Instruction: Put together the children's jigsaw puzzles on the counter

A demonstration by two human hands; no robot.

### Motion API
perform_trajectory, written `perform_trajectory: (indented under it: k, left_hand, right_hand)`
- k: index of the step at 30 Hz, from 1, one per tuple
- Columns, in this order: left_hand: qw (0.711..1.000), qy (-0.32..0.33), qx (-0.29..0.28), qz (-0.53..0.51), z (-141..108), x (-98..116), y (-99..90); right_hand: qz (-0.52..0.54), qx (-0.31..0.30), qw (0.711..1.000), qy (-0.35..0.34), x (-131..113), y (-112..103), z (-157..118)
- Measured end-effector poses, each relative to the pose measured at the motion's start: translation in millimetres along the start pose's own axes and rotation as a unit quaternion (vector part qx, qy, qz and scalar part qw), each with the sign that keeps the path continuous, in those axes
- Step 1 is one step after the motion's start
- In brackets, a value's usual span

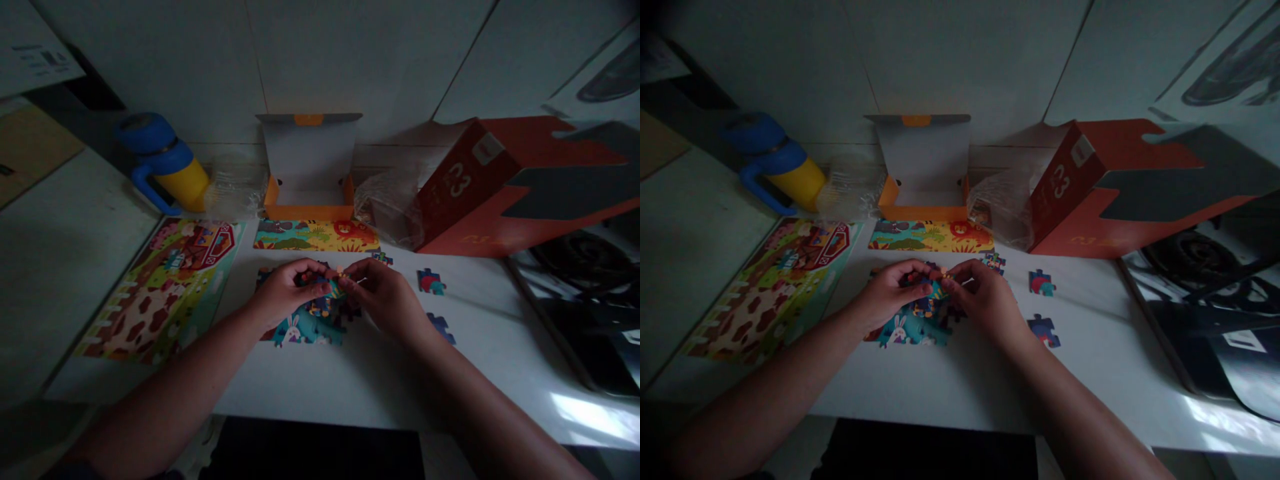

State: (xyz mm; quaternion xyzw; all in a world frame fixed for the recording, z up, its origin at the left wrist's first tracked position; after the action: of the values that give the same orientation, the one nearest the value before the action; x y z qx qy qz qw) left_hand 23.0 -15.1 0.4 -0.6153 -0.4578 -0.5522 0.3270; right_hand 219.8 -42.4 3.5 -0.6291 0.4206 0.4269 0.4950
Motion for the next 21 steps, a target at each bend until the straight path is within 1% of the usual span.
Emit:
perform_trajectory:
  k: [3, 6, 8, 10, 12, 14, 17, 19, 21]
  left_hand:
    - [1.0, -0.001, 0.015, -0.005, 0.8, -2.4, -4.3]
    - [0.999, 0.005, 0.029, -0.034, 1.7, -3.4, -9.0]
    - [0.997, 0.002, 0.039, -0.063, 2.3, -3.5, -11.8]
    - [0.995, -0.001, 0.045, -0.088, 2.7, -2.4, -13.5]
    - [0.992, -0.003, 0.056, -0.109, 2.7, -0.2, -14.4]
    - [0.989, -0.012, 0.067, -0.131, 2.3, 1.8, -14.3]
    - [0.986, -0.027, 0.076, -0.148, 1.0, 4.3, -12.7]
    - [0.985, -0.036, 0.079, -0.151, 0.0, 4.5, -12.0]
    - [0.984, -0.048, 0.081, -0.153, -1.0, 3.4, -11.9]
  right_hand:
    - [0.053, 0.018, 0.998, -0.001, -1.3, -6.9, 2.3]
    - [0.073, 0.045, 0.996, -0.003, -6.1, -22.9, 1.6]
    - [0.042, 0.053, 0.998, 0.007, -6.8, -39.2, -4.8]
    - [-0.02, 0.047, 0.998, 0.038, -1.4, -57.1, -17.8]
    - [-0.102, 0.041, 0.99, 0.093, 11.2, -73.9, -36.6]
    - [-0.144, 0.013, 0.982, 0.124, 25.7, -82.9, -56.8]
    - [-0.178, 0.0, 0.974, 0.14, 42.7, -84.2, -81.7]
    - [-0.194, -0.001, 0.972, 0.134, 46.8, -78.6, -91.6]
    - [-0.228, 0.009, 0.966, 0.124, 45.9, -73.3, -97.0]
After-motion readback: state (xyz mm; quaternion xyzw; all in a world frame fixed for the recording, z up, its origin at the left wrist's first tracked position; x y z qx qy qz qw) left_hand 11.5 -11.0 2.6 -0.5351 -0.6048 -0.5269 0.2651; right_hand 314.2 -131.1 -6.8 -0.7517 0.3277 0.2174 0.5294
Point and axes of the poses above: each hand's wrist, its own z-axis towards the middle knuckle, its own y-axis out of the palm, x = y × z, the point moved 4 cm from there along z, towards the middle knuckle, and after that the axes turned 5 degrees about -z, right-handed, at the moved point
